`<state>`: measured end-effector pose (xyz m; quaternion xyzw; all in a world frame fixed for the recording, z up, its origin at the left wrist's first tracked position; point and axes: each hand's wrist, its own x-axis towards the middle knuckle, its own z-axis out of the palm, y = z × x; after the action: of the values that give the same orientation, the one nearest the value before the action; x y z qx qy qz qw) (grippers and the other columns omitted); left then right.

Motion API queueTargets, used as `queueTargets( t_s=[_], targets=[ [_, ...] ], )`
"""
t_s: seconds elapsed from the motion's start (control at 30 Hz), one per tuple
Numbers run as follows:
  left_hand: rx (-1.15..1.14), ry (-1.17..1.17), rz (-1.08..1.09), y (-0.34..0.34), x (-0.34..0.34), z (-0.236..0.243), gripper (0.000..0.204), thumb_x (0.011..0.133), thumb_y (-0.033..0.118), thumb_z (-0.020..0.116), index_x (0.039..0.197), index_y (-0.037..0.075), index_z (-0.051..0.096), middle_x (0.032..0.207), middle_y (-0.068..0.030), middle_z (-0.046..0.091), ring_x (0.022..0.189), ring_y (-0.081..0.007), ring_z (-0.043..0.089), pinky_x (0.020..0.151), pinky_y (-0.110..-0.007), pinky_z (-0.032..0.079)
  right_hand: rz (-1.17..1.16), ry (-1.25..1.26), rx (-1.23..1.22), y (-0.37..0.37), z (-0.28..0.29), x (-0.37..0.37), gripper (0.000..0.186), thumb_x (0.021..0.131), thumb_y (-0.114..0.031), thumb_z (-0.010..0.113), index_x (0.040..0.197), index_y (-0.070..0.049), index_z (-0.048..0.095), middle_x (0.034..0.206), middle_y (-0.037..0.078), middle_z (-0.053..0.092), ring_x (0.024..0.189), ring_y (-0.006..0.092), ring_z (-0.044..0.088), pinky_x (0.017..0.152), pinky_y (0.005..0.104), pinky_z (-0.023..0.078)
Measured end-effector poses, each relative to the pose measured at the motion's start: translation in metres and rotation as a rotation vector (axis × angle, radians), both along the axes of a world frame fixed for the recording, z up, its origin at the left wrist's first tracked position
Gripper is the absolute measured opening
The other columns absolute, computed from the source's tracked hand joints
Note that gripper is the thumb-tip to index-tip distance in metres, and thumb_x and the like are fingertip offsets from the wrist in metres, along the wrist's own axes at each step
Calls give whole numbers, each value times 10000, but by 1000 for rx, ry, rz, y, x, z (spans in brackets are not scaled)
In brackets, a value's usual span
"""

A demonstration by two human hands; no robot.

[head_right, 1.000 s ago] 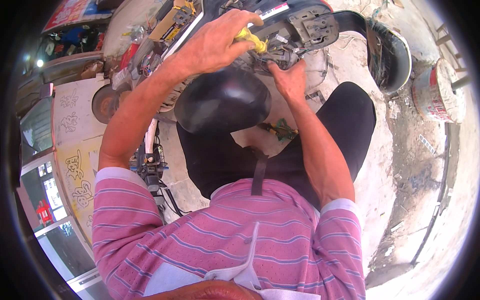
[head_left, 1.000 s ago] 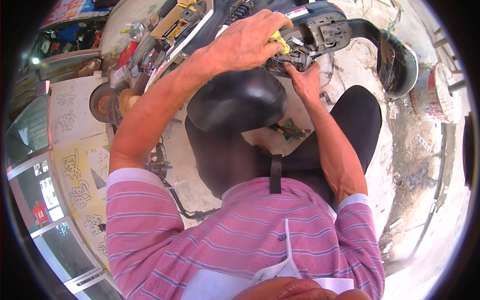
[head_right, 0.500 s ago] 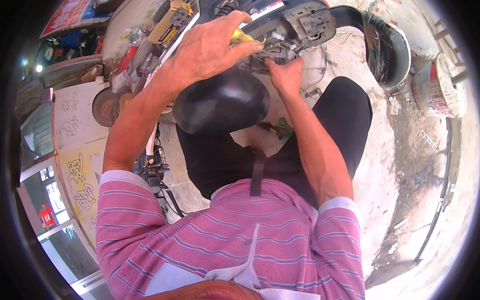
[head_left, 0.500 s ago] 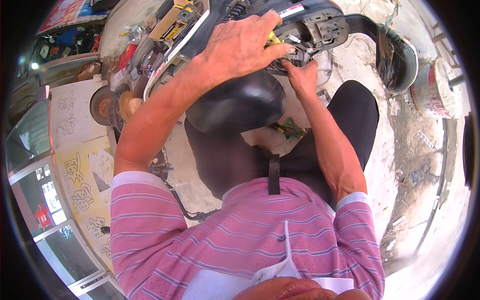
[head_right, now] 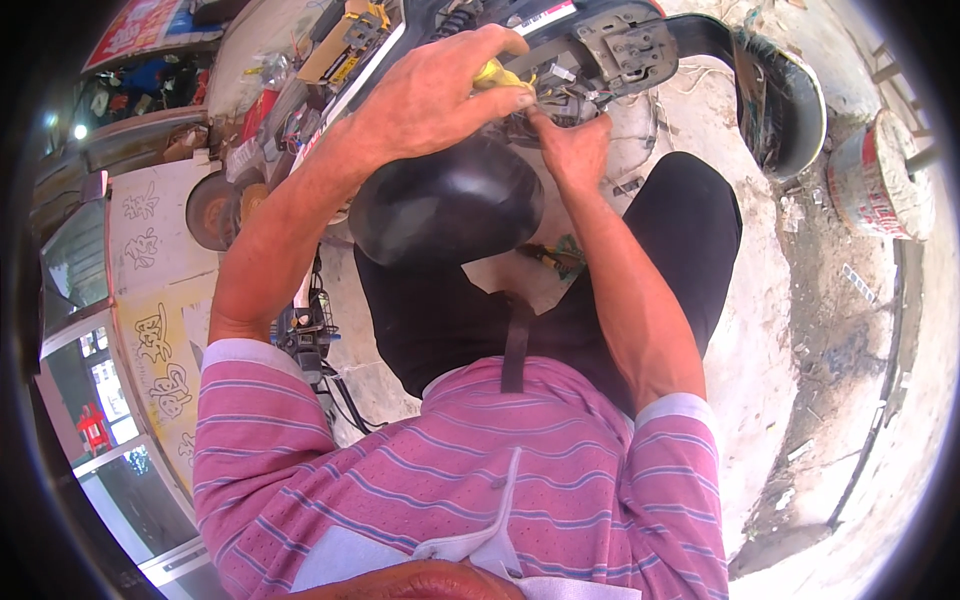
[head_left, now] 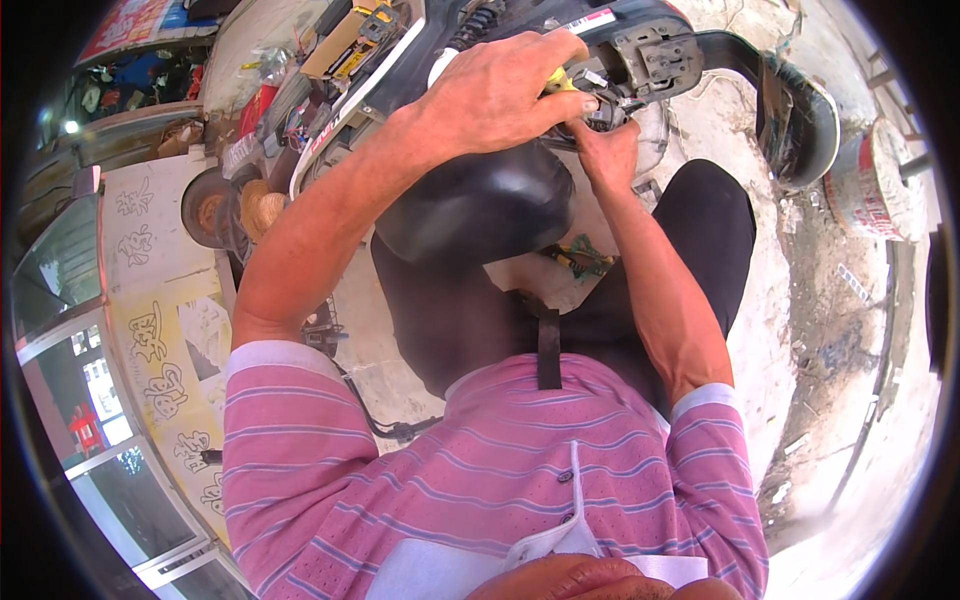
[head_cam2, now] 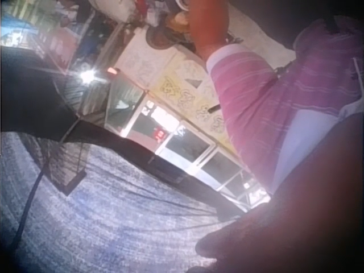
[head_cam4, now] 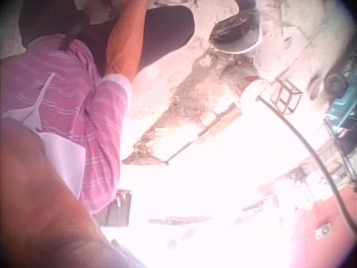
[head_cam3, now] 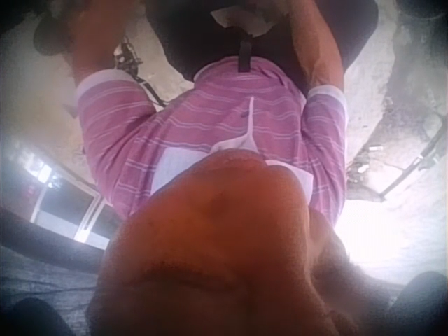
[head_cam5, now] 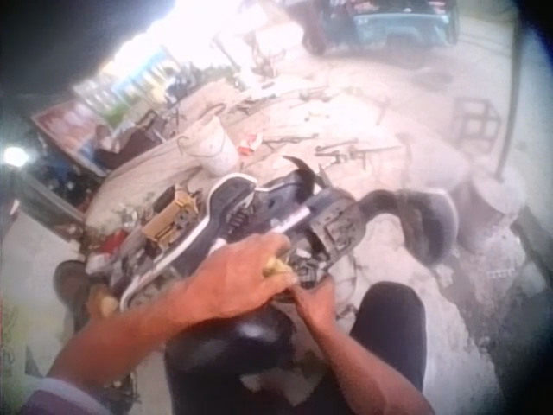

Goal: The person works on the internal components of an electric scooter using a screwdriver and their hands. They are seen manipulating wires and various parts near the seat area and rear wheel.

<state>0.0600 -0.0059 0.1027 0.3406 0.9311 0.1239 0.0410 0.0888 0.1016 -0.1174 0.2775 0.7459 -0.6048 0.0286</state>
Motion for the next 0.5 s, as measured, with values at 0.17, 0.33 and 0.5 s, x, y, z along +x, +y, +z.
queueTargets(
  t_s=[0.17, 0.33, 0.5],
  targets=[
    [47, -16, 13, -9, -8, 2, 415, 952, 346, 685, 1248, 70, 593, 1029, -189, 683, 964, -392, 666, 838, -460, 519, 11, 29, -5, -2, 6, -5, 1020, 637, -486, 914, 1256, 203, 486, 1172, 285, 680, 1059, 343, 693, 920, 396, 544],
    [122, 53, -32, -26, -21, -2, 335, 944, 346, 623, 1177, 106, 609, 1014, -183, 677, 965, -393, 662, 835, -497, 520, -23, 69, -221, -12, 11, -22, 768, 652, -343, 892, 1106, 213, 620, 1089, 304, 717, 1015, 354, 724, 930, 402, 550],
    [221, 26, -37, -44, -19, -7, 322, 947, 337, 636, 1167, 103, 612, 1012, -176, 679, 953, -388, 665, 826, -493, 522, -97, 25, -70, -17, 12, -21, 722, 631, -300, 899, 1088, 198, 644, 1049, 276, 730, 980, 335, 729, 923, 393, 553]
  ],
)
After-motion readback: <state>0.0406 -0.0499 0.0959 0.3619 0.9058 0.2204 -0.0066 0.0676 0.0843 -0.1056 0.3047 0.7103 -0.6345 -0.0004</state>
